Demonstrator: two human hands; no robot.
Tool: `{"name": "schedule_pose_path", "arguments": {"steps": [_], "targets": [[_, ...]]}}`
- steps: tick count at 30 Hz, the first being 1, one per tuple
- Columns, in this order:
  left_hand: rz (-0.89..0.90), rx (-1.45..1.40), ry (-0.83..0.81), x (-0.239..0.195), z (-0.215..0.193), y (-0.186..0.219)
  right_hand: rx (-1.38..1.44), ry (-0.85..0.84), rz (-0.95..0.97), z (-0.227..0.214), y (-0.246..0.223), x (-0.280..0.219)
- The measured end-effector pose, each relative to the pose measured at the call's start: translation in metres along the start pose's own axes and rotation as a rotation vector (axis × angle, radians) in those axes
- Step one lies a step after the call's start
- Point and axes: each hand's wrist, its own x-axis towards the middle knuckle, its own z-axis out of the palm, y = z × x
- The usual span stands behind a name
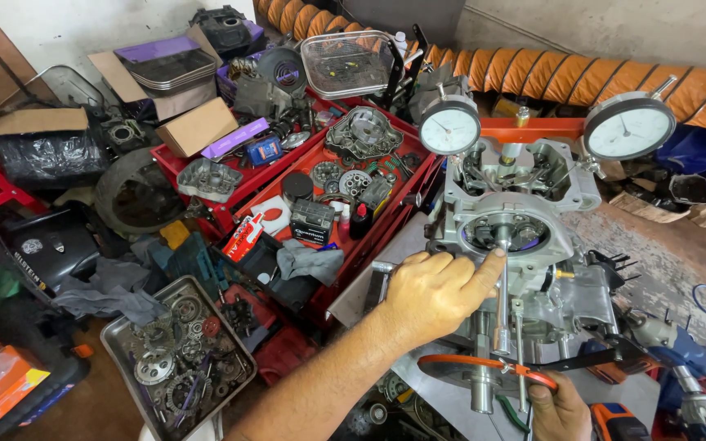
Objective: The person works on a motorcycle engine mounted on a stand, using a timing light and a degree wheel to adjust the timing. They use a wrench to turn the crankshaft and a screwdriver to make adjustments to the camshaft sprocket while monitoring the degree wheel.
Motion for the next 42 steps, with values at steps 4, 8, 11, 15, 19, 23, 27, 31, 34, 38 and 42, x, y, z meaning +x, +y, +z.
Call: {"name": "schedule_pose_path", "arguments": {"steps": [4, 8, 11, 15, 19, 23, 27, 31, 34, 38, 42], "targets": [[-0.004, -0.007, -0.001, 0.0, -0.001, 0.0, -0.003, -0.003, 0.031, -0.001, -0.006, -0.001], [-0.001, -0.009, 0.005, 0.0, -0.001, 0.0, -0.02, 0.006, 0.027, 0.0, -0.004, 0.0], [0.001, 0.003, -0.004, 0.0, 0.0, 0.0, -0.006, 0.005, 0.023, 0.0, -0.004, -0.001], [0.0, 0.003, 0.007, 0.001, -0.001, 0.0, -0.016, -0.004, 0.009, -0.001, -0.002, 0.0], [0.001, -0.001, 0.007, 0.0, 0.0, 0.0, -0.016, -0.012, 0.001, -0.002, -0.006, 0.0], [0.001, -0.001, 0.025, 0.0, 0.0, 0.0, -0.024, -0.017, 0.019, -0.003, -0.01, -0.001], [-0.003, -0.004, 0.015, 0.0, 0.0, 0.0, -0.053, -0.004, 0.036, -0.003, -0.017, -0.003], [-0.004, -0.006, 0.008, 0.001, -0.002, 0.0, -0.045, -0.01, 0.038, -0.003, -0.016, -0.003], [-0.001, 0.002, 0.015, 0.001, -0.002, 0.0, -0.066, -0.008, 0.049, -0.002, -0.012, -0.002], [0.012, 0.004, 0.007, 0.003, -0.004, -0.004, -0.002, -0.021, -0.109, 0.002, 0.021, 0.009], [0.045, -0.027, -0.009, 0.004, -0.006, -0.005, -0.129, -0.106, 0.0, -0.004, 0.015, 0.006]]}}
